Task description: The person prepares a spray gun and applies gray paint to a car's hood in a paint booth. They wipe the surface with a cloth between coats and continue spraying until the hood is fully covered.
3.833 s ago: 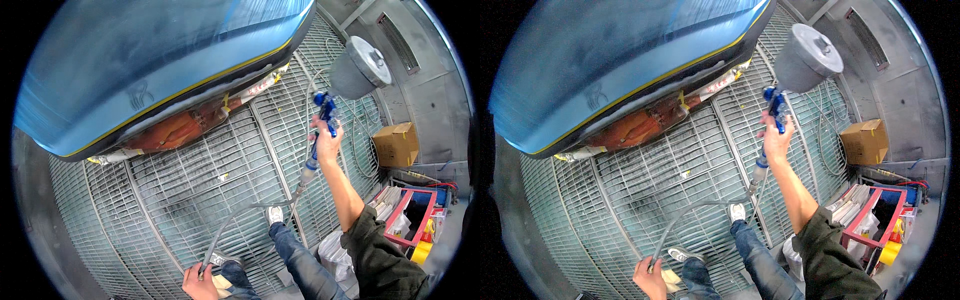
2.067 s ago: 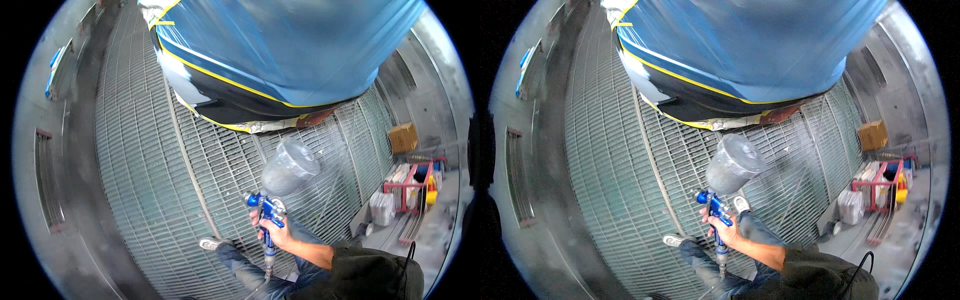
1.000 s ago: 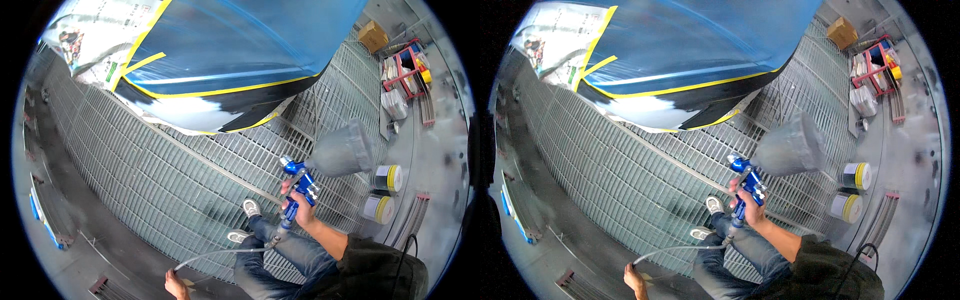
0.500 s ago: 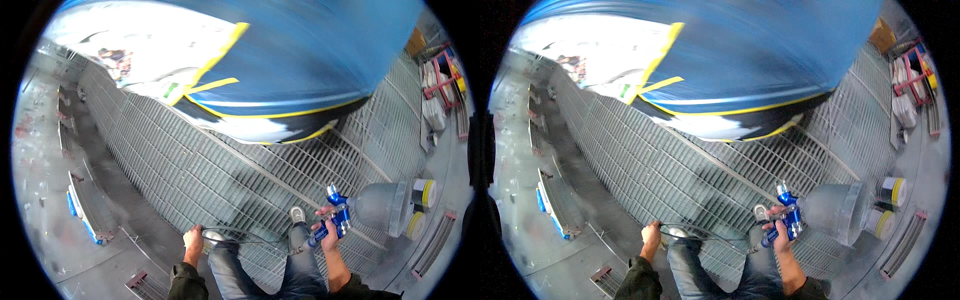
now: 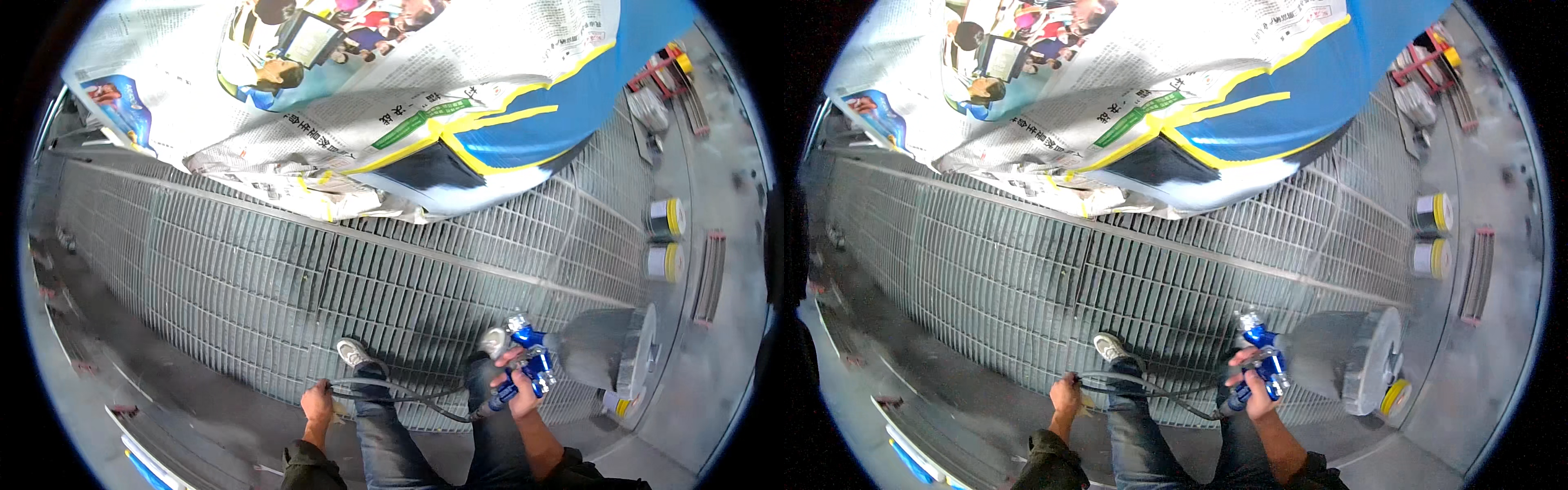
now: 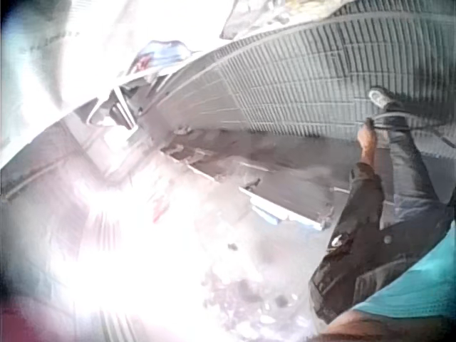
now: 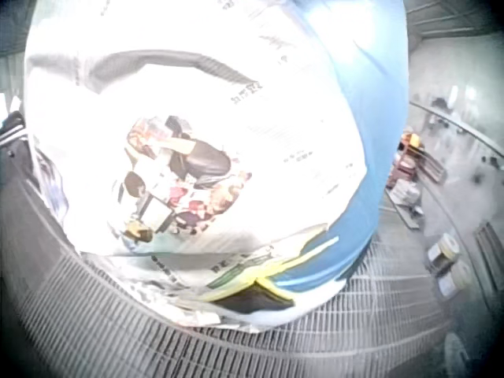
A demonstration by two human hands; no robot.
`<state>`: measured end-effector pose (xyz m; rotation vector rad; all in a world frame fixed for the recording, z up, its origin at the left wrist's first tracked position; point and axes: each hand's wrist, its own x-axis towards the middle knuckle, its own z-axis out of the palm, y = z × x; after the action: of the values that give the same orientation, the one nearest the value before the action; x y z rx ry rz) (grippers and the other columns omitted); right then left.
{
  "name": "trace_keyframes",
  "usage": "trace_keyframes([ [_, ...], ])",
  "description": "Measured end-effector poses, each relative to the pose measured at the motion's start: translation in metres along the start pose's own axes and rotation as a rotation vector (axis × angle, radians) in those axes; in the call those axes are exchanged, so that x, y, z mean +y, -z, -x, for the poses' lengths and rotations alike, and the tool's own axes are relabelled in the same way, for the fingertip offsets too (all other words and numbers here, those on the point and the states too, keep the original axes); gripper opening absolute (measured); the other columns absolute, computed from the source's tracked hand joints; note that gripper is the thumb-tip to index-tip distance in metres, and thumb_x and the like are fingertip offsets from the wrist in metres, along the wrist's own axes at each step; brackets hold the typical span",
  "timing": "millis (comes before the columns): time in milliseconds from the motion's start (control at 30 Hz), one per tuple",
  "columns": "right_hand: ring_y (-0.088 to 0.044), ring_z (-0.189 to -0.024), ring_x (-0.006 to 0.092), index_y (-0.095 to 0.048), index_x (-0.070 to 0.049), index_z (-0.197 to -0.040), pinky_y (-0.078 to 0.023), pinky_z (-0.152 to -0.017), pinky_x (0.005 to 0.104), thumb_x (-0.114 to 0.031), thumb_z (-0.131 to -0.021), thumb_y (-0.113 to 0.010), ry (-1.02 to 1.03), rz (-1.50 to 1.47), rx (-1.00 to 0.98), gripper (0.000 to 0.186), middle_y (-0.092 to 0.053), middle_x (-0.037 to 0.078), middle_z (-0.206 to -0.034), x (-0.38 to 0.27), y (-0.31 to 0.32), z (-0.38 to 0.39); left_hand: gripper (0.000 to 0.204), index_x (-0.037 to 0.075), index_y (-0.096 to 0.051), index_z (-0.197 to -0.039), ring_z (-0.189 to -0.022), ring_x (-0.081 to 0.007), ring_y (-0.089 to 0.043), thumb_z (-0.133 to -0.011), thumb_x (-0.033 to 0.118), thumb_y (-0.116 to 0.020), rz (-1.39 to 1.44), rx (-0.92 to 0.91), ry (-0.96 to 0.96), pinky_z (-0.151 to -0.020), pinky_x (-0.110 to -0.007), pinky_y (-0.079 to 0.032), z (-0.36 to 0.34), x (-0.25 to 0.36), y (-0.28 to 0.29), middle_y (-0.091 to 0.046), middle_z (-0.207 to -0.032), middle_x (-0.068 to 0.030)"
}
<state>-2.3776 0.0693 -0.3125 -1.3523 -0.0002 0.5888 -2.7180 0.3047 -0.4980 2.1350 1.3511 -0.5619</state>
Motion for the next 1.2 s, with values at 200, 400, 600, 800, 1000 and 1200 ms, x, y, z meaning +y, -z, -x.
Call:
trace_keyframes([
  [200, -0.061, -0.101, 0.0251, -0.052, 0.002, -0.119, -0.06, -0.066, 0.0357, -0.011, -0.084, -0.054, -0.083, 0.111, 0.022, 0.038, -0.057, 0.014, -0.113, 0.013, -0.069, 0.033, 0.018, 0.012, -0.068, -0.096, -0.079, -0.039, -0.066, -0.082, 0.023, -0.069, -0.006, -0.051, -0.047, -0.069, -0.049, -0.051, -0.014, -0.044, 0.039, -0.07, -0.082, -0.0145],
  [400, -0.061, -0.102, 0.0252, -0.052, 0.003, -0.122, -0.059, -0.068, 0.0355, -0.01, -0.087, -0.055, 0.062, 0.072, 0.053, 0.037, -0.059, 0.014, -0.114, 0.07, -0.082, 0.011, 0.021, 0.013, -0.07, -0.096, -0.081, -0.0388, -0.066, -0.081, 0.027, -0.071, -0.096, -0.06, -0.172, -0.071, -0.049, -0.051, -0.079, -0.047, 0.048, -0.07, -0.085, -0.0151],
  [600, -0.061, -0.102, 0.0244, -0.048, 0.001, -0.126, -0.06, -0.066, 0.0334, 0.005, -0.086, -0.052, 0.337, -0.204, 0.232, 0.04, -0.059, 0.016, -0.116, 0.224, -0.123, -0.063, 0.016, 0.002, -0.073, -0.092, -0.074, -0.022, -0.068, -0.078, 0.011, -0.076, 0.336, -0.287, -0.082, -0.069, -0.038, -0.053, -0.264, -0.123, 0.029, -0.072, -0.083, -0.0096],
  [800, -0.064, -0.096, 0.0271, -0.051, 0.005, -0.119, -0.061, -0.062, 0.0375, -0.004, -0.084, -0.052, 0.446, -0.473, 0.294, 0.036, -0.06, 0.017, -0.11, 0.329, -0.203, -0.117, 0.021, -0.002, -0.072, -0.095, -0.078, -0.0176, -0.067, -0.079, 0.012, -0.077, 0.239, -0.312, 0.067, -0.07, -0.034, -0.053, -0.463, -0.277, -0.015, -0.072, -0.087, -0.0107],
  [1000, -0.065, -0.097, 0.0265, -0.055, 0.007, -0.118, -0.062, -0.064, 0.0368, -0.001, -0.086, -0.051, 0.525, -0.431, 0.466, 0.034, -0.062, 0.018, -0.112, 0.364, -0.228, -0.15, 0.026, -0.001, -0.072, -0.102, -0.087, -0.0249, -0.069, -0.079, 0.012, -0.07, 0.41, -0.367, -0.059, -0.078, -0.037, -0.053, -0.561, -0.405, -0.079, -0.073, -0.092, -0.0114],
  [1200, -0.061, -0.101, 0.0228, -0.052, 0.002, -0.123, -0.058, -0.069, 0.0317, -0.003, -0.089, -0.052, 0.632, -0.41, -0.146, 0.035, -0.059, 0.015, -0.115, 0.323, -0.261, -0.153, 0.023, -0.001, -0.072, -0.1, -0.086, -0.0252, -0.069, -0.08, 0.011, -0.068, 0.199, -0.306, -0.118, -0.077, -0.035, -0.052, -0.556, -0.376, -0.082, -0.073, -0.092, -0.0115],
])
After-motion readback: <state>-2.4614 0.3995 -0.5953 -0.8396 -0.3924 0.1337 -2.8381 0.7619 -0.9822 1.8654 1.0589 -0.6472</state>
